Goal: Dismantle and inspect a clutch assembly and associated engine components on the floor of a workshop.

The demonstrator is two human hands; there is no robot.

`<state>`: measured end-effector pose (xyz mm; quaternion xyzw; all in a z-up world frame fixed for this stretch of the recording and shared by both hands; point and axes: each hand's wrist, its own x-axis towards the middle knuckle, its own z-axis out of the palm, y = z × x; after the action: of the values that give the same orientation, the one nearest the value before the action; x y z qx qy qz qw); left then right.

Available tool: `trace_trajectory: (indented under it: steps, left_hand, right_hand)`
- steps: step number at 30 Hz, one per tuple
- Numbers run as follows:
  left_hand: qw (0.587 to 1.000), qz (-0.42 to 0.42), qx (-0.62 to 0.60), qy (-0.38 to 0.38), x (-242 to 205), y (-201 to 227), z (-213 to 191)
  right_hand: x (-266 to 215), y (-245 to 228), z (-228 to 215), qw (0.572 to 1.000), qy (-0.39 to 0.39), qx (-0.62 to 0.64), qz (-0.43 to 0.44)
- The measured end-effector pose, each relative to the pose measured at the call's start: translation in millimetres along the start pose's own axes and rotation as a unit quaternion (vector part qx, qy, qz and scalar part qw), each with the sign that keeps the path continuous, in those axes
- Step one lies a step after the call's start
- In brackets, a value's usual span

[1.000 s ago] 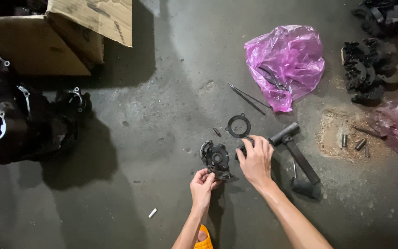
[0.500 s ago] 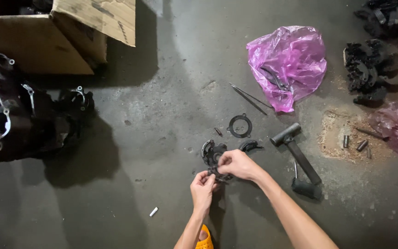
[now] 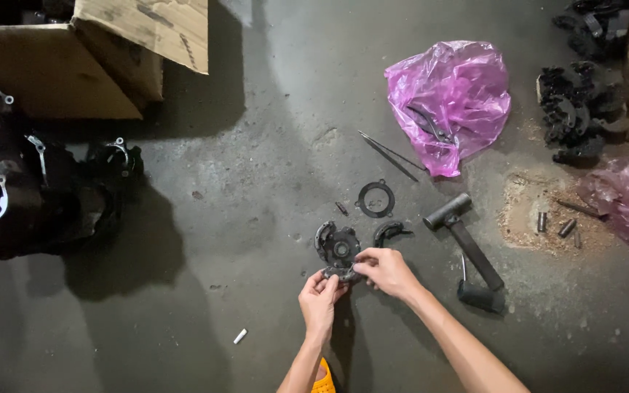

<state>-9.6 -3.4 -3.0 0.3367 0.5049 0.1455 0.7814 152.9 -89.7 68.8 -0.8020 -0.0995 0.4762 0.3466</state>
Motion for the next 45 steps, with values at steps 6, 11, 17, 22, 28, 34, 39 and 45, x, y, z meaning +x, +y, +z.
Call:
trace_trajectory:
  steps: [6,11,17,22,28,34,39,45]
  left_hand:
    - [0.999,-0.043,-0.015,0.010,-10,12,6]
    - [0.993,-0.067,0.101,-0.008,-17,23,2]
    - [0.891,0.038,0.452,-0.008,-41,59,10]
    - [0.812,0.210,0.544,-0.003,-34,49,-18]
    - [0.669,0.327,0.645,-0.172,-9,84,-25]
    - [0.487,0.326,0.768,-0.259,14,137,76]
    - [0.345,0.374,0.815,-0.276,51,81,139]
    - [0.423,0.431,0.776,-0.180,90,-27,179]
  right_hand:
    - [8,13,17,0.988,0.087,0.128,0.002]
    - [0,-2,12,0.994,0.100,-0.008,-0.042]
    - [8,8,15,0.980,0.121,-0.137,-0.078]
    - [16,-7,-22,0.986,0.063,-0.114,-0.100]
    - [30,-55,-130,0.874,0.080,-0.463,-0.120]
    - [7,-16,-161,0.851,0.117,-0.444,-0.255]
    - [47,107,-95,0.809,0.190,-0.507,-0.227]
    - [59,110,-76,0.890,0.255,-0.297,-0.233]
